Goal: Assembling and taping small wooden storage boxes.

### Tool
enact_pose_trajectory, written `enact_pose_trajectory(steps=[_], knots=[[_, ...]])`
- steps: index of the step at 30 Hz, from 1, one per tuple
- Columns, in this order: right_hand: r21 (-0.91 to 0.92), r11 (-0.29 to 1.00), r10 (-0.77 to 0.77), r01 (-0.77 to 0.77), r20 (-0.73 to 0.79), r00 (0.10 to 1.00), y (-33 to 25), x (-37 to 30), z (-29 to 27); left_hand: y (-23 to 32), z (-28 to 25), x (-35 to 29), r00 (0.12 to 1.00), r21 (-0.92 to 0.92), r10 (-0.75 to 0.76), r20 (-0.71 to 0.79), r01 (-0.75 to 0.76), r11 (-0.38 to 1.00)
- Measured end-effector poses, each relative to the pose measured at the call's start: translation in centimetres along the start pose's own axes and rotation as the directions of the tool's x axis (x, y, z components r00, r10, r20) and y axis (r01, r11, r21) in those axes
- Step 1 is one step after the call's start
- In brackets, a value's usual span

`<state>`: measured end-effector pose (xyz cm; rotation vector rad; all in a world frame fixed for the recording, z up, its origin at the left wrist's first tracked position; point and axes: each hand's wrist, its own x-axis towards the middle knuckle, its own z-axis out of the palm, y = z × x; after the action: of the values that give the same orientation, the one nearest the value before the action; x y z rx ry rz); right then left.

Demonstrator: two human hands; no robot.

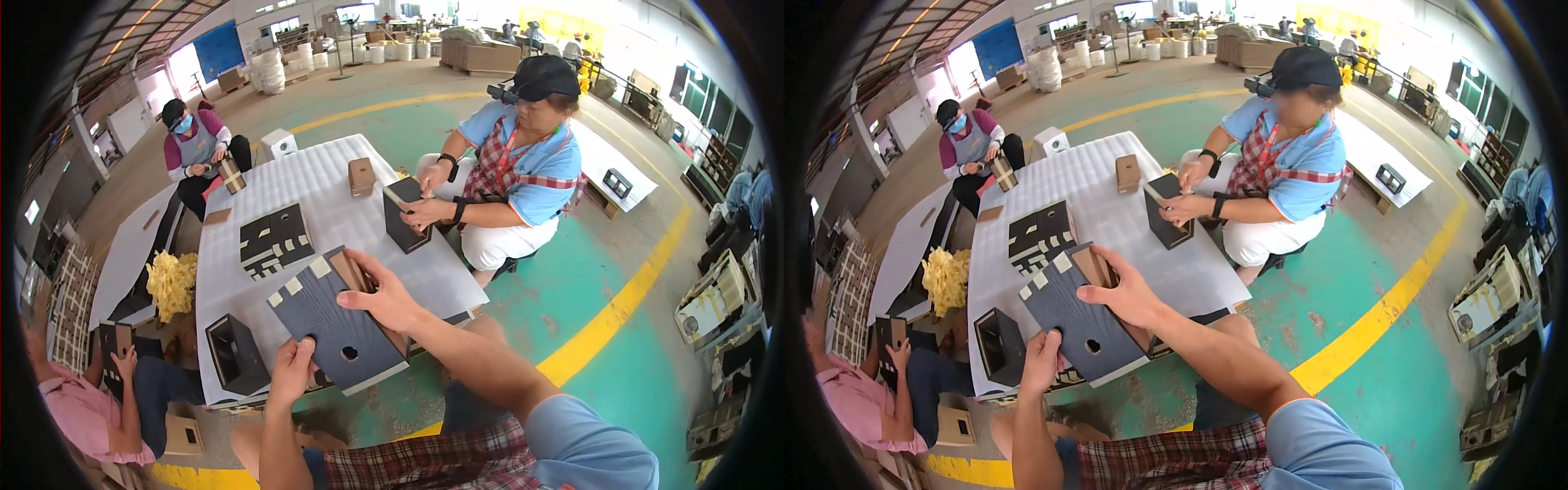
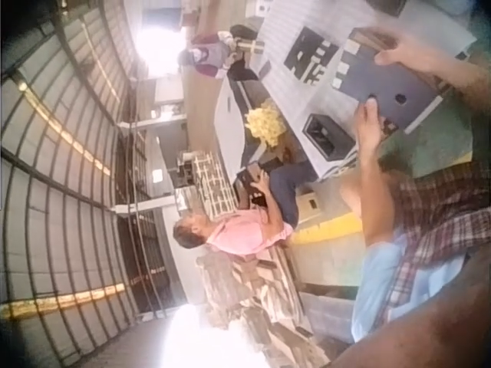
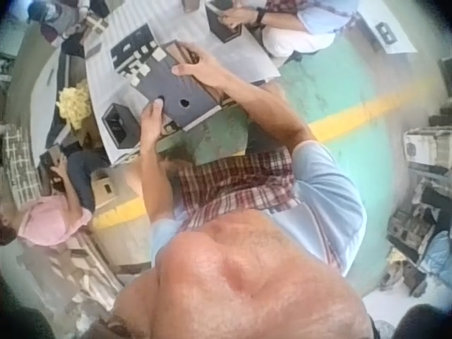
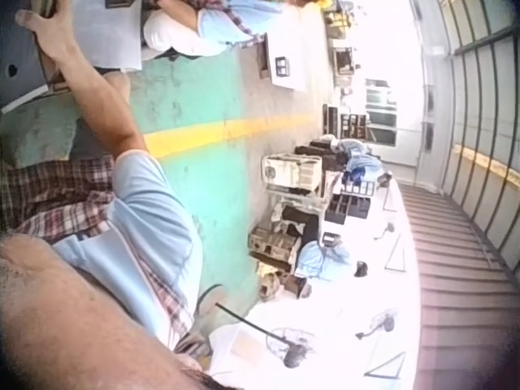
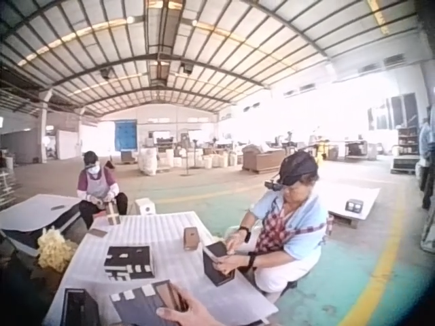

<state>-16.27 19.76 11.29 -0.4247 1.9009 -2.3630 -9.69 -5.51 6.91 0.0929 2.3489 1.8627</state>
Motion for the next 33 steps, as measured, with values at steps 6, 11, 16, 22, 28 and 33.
enact_pose_trajectory(steps=[6,11,16,22,28,33], knots=[[0.036,0.999,0.038,-0.038,0.005,0.999,0.0,-0.2,-0.4,-0.2,-0.6,-0.5,0.998,0.059,0.037,0.059,-0.040,0.997],[-0.069,0.998,0.005,0.000,0.072,0.997,0.6,-0.1,-1.4,-0.3,-1.0,-1.1,0.985,0.072,0.028,0.170,-0.041,0.997],[-0.084,0.996,0.047,-0.035,0.144,0.988,0.6,-0.5,-1.5,0.7,-1.1,-2.1,0.962,0.106,-0.003,0.273,-0.027,0.994],[0.029,0.995,0.095,-0.100,0.139,0.986,0.8,-0.8,-1.2,1.1,-0.9,-2.5,0.984,-0.020,-0.062,0.169,0.067,0.998],[0.028,0.999,0.034,-0.040,0.171,0.985,1.1,-0.2,-1.1,0.5,-0.7,-2.5,0.999,0.017,-0.025,0.040,0.024,1.000],[-0.047,0.999,0.002,0.015,0.351,0.936,-0.6,-0.4,-2.4,1.7,0.4,-3.9,0.976,0.135,-0.029,0.214,-0.001,0.991]])
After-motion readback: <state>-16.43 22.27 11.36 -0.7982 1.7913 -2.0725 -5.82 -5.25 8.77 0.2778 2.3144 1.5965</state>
